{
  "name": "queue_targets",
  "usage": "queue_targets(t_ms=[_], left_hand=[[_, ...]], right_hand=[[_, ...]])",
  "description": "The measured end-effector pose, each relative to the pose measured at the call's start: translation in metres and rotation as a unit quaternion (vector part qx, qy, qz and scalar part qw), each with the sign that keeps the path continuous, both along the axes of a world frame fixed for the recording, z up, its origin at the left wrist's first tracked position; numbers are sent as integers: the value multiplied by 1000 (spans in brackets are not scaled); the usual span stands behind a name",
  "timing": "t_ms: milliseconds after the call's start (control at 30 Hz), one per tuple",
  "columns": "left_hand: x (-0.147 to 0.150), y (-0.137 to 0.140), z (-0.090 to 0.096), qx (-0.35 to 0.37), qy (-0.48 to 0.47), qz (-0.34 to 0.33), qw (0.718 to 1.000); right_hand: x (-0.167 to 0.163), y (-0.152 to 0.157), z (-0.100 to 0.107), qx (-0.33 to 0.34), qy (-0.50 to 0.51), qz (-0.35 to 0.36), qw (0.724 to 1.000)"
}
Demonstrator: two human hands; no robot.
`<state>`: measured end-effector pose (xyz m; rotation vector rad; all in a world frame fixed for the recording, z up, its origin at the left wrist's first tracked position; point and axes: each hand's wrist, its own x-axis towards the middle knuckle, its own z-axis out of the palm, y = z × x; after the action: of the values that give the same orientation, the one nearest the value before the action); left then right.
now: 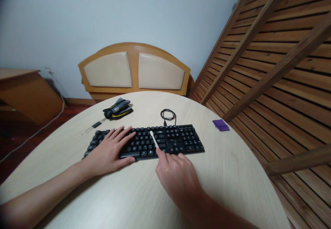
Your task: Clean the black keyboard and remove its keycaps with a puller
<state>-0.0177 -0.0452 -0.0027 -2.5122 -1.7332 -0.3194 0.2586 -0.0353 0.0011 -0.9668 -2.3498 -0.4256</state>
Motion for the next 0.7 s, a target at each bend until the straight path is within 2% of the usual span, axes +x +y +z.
queue_targets(t_ms=[233,433,600,700], left_hand=[[-1,1,-2,8,-3,-4,1000],[-3,1,-3,7,1,-1,1000],[-1,0,-2,-1,16,2,1000],[0,0,-1,0,14,2,1000]], right_hand=[[0,1,4,-20,-3,-4,1000],[3,-8,17,15,-1,-31,999],[5,-6,11,28,-24,-40,998],[7,-1,5,14,-65,-43,997]])
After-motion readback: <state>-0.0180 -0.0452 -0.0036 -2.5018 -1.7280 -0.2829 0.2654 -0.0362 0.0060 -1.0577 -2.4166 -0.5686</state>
